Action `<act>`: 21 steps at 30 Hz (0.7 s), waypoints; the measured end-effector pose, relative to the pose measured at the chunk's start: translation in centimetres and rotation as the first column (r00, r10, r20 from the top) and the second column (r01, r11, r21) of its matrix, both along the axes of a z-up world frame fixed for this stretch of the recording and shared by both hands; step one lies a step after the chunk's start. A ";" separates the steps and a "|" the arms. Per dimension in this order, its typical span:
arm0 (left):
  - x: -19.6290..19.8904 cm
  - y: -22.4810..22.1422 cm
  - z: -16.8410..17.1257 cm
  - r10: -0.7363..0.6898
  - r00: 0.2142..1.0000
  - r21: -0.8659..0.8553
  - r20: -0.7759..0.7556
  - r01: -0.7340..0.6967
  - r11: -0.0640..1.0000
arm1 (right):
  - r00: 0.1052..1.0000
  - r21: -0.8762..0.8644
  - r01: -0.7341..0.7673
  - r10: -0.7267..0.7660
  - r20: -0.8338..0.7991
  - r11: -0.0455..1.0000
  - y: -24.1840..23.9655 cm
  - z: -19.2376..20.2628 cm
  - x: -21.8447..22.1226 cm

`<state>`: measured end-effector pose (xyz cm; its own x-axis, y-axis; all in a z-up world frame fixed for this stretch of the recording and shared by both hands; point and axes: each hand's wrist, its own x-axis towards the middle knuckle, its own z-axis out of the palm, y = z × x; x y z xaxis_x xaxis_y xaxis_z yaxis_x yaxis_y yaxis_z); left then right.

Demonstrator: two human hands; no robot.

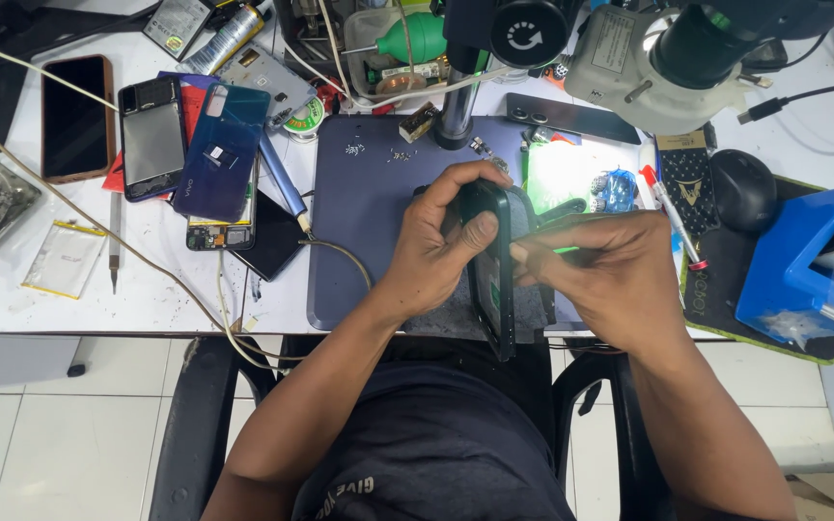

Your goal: Disassembling a mobile phone to remove internal components like the battery and motherboard using repair tools.

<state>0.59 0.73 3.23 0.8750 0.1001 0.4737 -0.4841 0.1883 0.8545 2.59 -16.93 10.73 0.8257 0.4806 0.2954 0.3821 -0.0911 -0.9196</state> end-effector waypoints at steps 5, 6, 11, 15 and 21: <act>0.1 0.1 0.1 -0.009 1.000 0.009 0.011 0.009 1.000 | 1.000 0.002 -0.004 0.004 0.026 1.000 -0.1 0.0 -0.2; 0.0 0.2 0.2 -0.017 1.000 0.009 0.005 0.017 1.000 | 1.000 -0.016 0.008 -0.007 0.027 1.000 0.1 0.4 -0.2; -0.1 0.0 0.0 -0.002 1.000 -0.034 -0.012 0.002 0.999 | 0.998 -0.028 0.011 -0.009 0.068 1.000 -0.1 0.3 -0.3; -0.2 0.0 -0.6 0.016 0.999 -0.080 -0.041 -0.019 0.997 | 0.992 -0.041 0.029 -0.023 0.127 0.999 -0.1 -0.2 -0.6; -0.9 -1.0 0.9 0.142 0.989 -0.138 -0.048 -0.148 0.979 | 0.954 -0.055 0.106 -0.086 0.286 0.993 0.9 0.2 -1.5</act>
